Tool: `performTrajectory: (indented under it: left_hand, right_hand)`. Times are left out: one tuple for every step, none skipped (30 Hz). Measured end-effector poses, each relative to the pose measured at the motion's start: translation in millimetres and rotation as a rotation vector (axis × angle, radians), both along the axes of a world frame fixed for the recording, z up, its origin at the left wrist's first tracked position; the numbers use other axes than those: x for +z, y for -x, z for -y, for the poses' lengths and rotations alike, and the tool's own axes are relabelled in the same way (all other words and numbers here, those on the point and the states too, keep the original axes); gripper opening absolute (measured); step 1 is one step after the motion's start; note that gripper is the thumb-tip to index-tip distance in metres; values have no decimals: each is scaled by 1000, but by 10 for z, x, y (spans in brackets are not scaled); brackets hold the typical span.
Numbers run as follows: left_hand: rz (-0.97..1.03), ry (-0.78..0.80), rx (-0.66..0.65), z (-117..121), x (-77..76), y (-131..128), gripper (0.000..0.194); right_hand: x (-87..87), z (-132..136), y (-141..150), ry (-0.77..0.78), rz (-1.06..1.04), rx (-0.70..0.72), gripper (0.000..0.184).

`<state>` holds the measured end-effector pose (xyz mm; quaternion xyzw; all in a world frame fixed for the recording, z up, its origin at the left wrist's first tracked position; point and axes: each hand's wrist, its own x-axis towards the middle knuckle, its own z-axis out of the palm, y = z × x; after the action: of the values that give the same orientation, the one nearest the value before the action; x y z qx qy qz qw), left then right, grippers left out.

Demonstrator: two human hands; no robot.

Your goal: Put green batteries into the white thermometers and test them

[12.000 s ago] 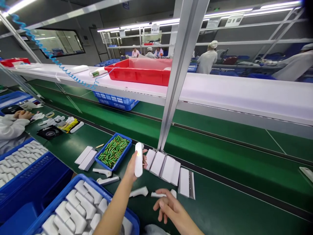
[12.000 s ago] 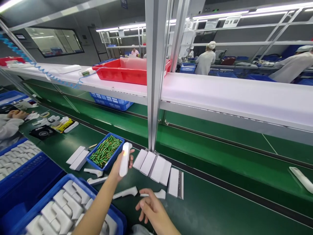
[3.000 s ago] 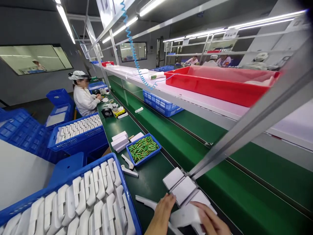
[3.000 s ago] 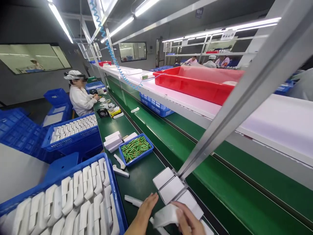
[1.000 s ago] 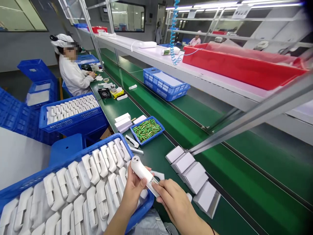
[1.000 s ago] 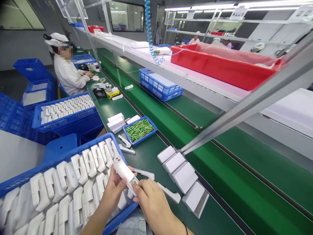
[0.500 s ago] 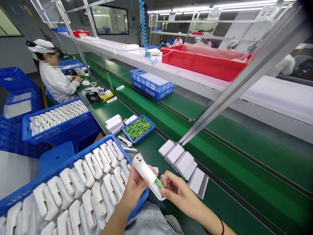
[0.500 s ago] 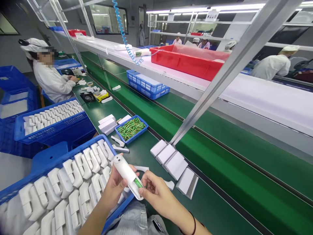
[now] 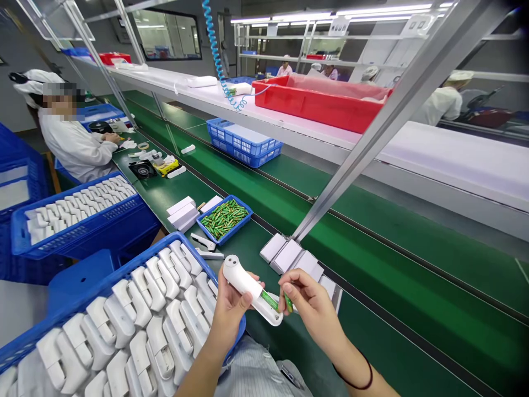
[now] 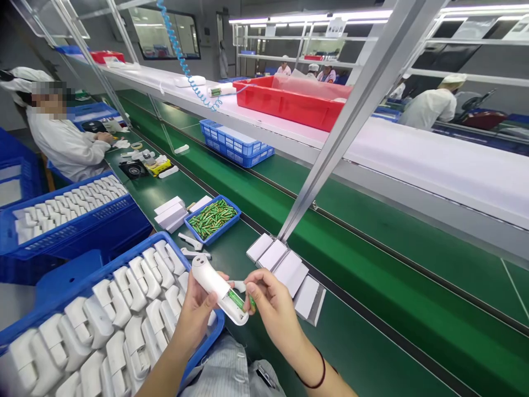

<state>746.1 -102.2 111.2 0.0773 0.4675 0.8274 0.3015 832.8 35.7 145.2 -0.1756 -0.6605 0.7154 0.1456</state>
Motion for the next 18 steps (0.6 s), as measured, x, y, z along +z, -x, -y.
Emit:
performTrajectory:
  left_hand:
    - [3,5,2,-7,-3,1,69]
    - [5,11,4,-9,-6,5,69]
    - [7,18,5,-9,-6,13,70]
    - [9,23,7,-6,-5,22,71]
    - [11,27,11,-3,-3,32,72]
    - [13,31,14,-1,-1,40,73]
    - [12,33,16,1,1,46,74]
    - [9,36,18,0,2,49,73]
    - [3,41,16,-4,2,48,73]
    - [-2,48,11,-11,0,42,73]
    - [-7,55,3,-21,-3,33,74]
    - [-12,61,-7,-34,-6,20,74]
    - [-18,61,-18,-48,-11,5,75]
    - [-25,56,-28,-63,-15,-11,76]
    - [-34,49,-35,-77,-19,-26,77]
    - [-40,43,-40,-89,-23,-38,78]
    - [-39,45,-42,-99,-27,-46,79]
    - [-27,56,-39,-107,-30,-50,80]
  right_hand:
    - [-2,4,-13,-61,19,7,25]
    - [6,-1,-28,-134,41,26,25]
    - [22,-13,-45,-204,59,52,25]
    - [42,-30,-61,-259,74,85,26]
    - [63,-48,-73,-290,87,117,25]
    - [80,-64,-80,-293,104,138,24]
    - [90,-78,-81,-283,126,149,22]
    - [92,-89,-76,-273,158,156,21]
    - [84,-96,-66,-276,188,160,21]
    - [70,-101,-53,-287,211,170,23]
    - [52,-103,-37,-302,229,191,25]
    - [31,-103,-22,-319,244,216,25]
    - [12,-101,-8,-334,254,236,22]
    - [-4,-97,3,-350,260,244,17]
    - [-16,-90,9,-376,266,238,13]
    - [-24,-80,11,-420,268,222,11]
    - [-30,-67,8,-486,258,202,10]
    - [-36,-52,-1,-571,231,186,9]
